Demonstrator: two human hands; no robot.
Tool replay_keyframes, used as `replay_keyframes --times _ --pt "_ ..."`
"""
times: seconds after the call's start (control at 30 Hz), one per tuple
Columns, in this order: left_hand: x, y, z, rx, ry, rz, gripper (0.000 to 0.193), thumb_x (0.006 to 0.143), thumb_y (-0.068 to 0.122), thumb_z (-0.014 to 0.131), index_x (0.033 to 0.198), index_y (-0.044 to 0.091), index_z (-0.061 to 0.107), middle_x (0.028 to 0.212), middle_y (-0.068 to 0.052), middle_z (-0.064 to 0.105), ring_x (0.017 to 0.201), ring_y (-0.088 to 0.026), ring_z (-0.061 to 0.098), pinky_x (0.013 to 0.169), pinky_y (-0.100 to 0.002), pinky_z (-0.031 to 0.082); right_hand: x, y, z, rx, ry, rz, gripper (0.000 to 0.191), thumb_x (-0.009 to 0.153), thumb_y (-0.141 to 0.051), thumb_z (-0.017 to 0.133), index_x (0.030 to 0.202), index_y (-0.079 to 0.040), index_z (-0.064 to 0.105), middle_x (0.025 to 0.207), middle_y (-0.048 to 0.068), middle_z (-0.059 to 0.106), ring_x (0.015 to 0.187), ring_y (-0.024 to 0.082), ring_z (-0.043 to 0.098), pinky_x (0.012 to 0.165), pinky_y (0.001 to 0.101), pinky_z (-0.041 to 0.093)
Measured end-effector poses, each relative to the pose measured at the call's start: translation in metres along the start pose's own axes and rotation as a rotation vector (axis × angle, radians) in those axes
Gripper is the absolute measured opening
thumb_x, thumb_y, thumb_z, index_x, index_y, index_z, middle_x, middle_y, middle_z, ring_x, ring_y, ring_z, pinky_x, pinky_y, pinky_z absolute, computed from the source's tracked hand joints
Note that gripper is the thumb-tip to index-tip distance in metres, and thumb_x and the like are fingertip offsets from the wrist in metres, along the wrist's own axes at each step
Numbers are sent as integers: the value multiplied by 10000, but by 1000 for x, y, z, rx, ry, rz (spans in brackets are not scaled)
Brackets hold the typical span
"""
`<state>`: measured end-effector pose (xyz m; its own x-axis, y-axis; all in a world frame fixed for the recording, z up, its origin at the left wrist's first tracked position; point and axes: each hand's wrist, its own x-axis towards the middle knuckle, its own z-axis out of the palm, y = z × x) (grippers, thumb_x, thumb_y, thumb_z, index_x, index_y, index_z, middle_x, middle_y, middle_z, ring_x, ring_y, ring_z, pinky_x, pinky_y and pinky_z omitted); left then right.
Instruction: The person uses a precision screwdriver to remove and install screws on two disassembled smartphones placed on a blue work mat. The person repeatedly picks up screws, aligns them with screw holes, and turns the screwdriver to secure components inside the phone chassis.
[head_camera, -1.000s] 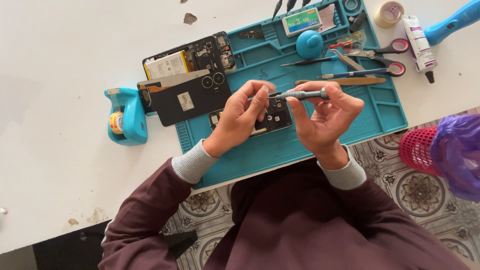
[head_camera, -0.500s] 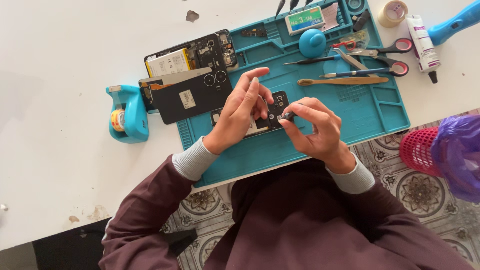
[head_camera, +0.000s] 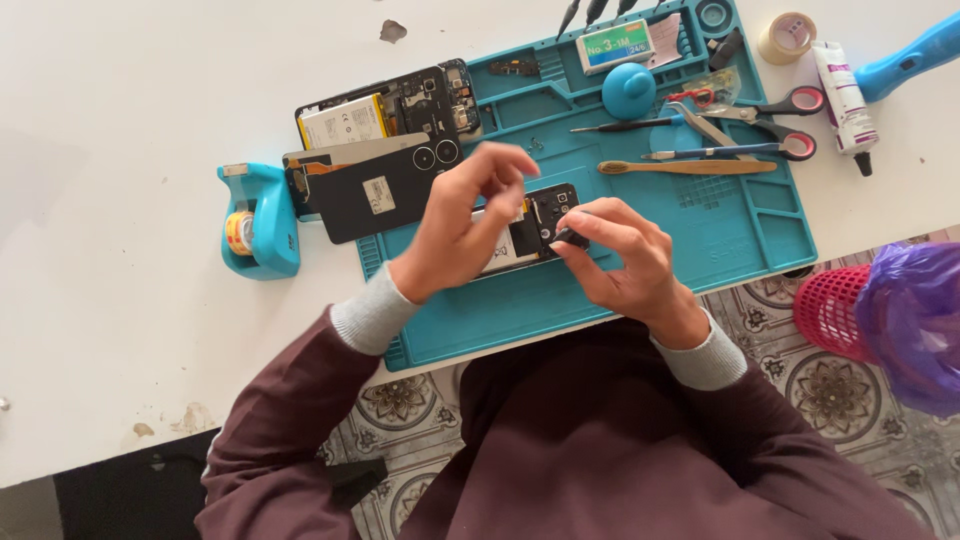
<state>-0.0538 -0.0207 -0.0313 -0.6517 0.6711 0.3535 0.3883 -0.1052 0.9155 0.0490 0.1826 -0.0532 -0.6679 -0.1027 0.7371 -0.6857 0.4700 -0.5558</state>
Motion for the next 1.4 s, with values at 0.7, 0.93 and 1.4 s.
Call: replay_keyframes --times 0.7,0.93,1.4 --pt "10 6 -13 846 -221 257 431 848 499 788 809 112 603 765 -16 589 804 -216 523 777 -376 407 4 -5 -17 244 -114 -16 529 881 -16 745 1322 -126 473 1126 197 653 1008 294 626 867 380 531" --pt "16 -9 -16 1083 26 293 186 913 272 675 996 106 687 930 -26 554 939 -217 483 837 -367 382 3 -2 -13 215 -88 76 552 895 -13 822 1345 -166 540 1055 98 660 916 207 599 769 285 513" --pt "17 -25 -14 1134 -26 261 271 999 356 676 1190 204 794 1072 -16 524 1028 -216 421 830 -366 333 -2 -3 -11 201 -79 63 580 877 32 809 1344 -159 524 1088 172 636 928 205 618 796 315 544"
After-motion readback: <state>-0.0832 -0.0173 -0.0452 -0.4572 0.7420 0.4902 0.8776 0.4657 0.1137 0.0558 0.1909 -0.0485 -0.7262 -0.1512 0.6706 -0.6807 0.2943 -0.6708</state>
